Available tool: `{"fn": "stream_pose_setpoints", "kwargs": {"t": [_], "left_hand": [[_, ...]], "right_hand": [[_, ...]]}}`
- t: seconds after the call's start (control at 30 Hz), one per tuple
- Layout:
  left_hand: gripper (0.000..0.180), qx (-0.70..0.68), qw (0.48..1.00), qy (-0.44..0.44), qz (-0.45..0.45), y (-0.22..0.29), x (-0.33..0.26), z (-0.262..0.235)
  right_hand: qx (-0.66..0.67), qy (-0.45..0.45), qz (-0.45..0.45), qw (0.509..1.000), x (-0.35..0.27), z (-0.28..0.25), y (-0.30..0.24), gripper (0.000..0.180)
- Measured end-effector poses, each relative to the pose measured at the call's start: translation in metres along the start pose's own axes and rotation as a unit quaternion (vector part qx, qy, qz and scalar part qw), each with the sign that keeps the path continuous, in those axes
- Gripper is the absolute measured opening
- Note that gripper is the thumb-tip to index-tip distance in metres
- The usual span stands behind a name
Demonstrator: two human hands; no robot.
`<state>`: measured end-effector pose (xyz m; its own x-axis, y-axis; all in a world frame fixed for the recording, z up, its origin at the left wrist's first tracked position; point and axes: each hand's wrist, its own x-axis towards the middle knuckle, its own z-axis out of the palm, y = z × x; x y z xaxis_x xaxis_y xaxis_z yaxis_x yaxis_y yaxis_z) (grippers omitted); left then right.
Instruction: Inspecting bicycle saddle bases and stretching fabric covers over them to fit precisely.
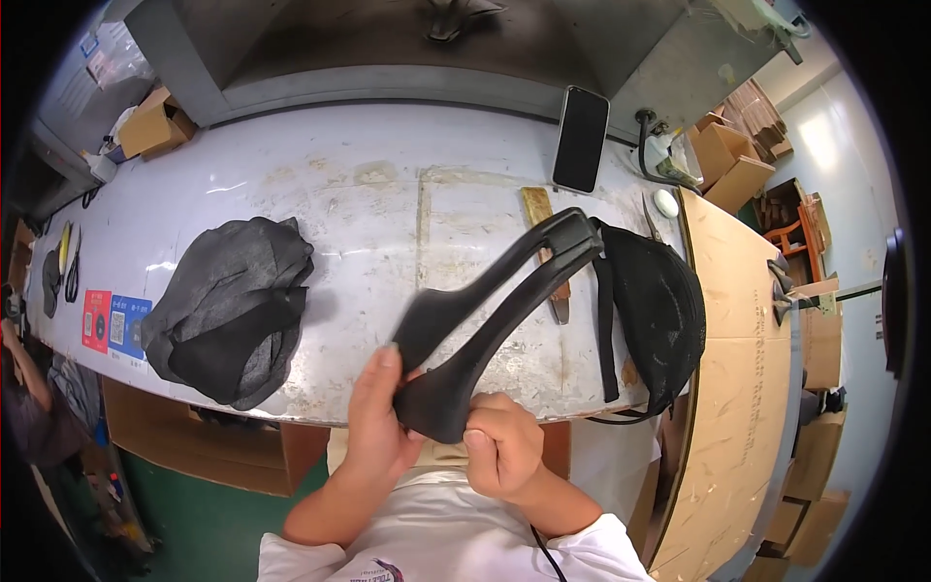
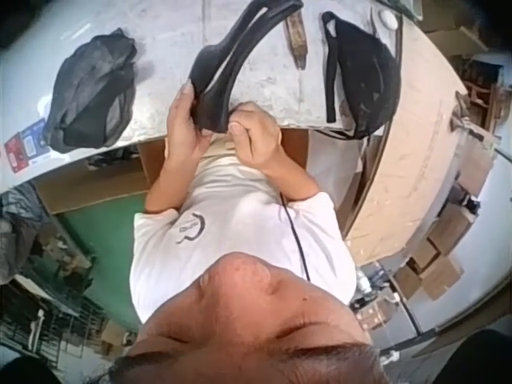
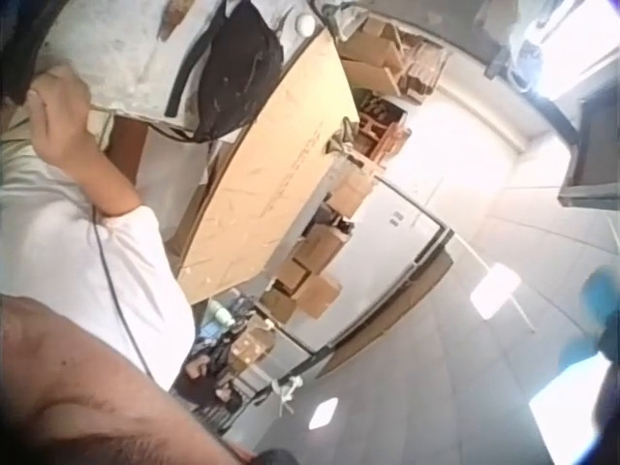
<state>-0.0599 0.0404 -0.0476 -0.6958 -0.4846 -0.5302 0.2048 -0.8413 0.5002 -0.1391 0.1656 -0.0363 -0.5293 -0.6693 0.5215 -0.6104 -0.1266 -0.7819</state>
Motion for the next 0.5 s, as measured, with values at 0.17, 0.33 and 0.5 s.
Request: {"fn": "stream_pose_setpoints", "kwargs": {"t": [0.17, 0.33, 0.5], "left_hand": [[0.032, -0.121, 0.917, -0.127, -0.358, -0.002, -0.003, -0.015], [0.032, -0.259, 0.867, -0.188, -0.382, 0.016, -0.004, -0.014], [0.029, 0.236, 0.968, -0.031, 0.08, 0.036, 0.008, -0.035]], "right_hand": [[0.129, -0.025, -0.087, 0.988, 0.011, -0.005, -0.006, 0.004], [0.19, -0.093, 0.024, 0.977, -0.001, -0.047, -0.01, 0.008], [0.039, -0.158, 0.255, 0.953, -0.026, -0.097, -0.009, 0.009]]}}
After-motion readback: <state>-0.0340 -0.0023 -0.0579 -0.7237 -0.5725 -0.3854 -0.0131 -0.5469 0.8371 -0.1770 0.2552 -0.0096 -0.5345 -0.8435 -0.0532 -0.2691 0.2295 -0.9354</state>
